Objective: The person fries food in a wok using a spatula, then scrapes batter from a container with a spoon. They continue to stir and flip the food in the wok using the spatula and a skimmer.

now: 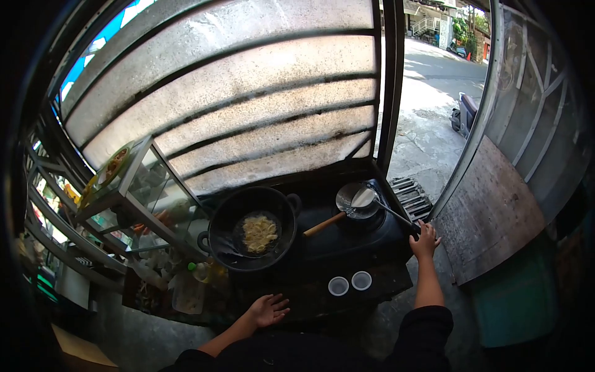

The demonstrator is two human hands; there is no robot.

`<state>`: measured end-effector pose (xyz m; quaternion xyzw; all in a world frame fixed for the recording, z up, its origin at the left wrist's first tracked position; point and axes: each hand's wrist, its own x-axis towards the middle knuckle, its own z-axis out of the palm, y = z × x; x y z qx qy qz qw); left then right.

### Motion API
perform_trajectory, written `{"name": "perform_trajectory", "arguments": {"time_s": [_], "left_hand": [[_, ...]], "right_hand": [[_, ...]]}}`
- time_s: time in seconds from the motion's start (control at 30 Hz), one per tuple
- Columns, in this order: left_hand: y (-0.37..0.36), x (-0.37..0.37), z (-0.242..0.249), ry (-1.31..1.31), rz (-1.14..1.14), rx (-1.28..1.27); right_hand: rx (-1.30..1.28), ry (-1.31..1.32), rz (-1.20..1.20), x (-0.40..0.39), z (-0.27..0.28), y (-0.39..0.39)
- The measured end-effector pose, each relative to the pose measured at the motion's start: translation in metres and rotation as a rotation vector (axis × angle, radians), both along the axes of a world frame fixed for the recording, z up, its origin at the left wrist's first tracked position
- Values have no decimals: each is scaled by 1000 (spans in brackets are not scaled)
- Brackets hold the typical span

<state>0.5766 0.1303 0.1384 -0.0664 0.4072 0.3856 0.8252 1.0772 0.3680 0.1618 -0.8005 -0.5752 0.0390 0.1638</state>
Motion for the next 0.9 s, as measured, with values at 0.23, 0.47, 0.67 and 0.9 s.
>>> {"name": "perform_trajectory", "arguments": {"time_s": [0.23, 0.47, 0.67, 0.9], "left_hand": [[-2, 0, 3, -34, -56, 51], [-27, -25, 2, -120, -58, 113], [-90, -90, 7, -120, 16, 158], [-207, -210, 0, -188, 227, 213]], "right_hand": [[164, -12, -18, -3, 10, -58], [503, -58, -132, -43, -13, -147], [722, -48, -62, -181, -17, -221], [717, 89, 501, -396, 25, -313]]}}
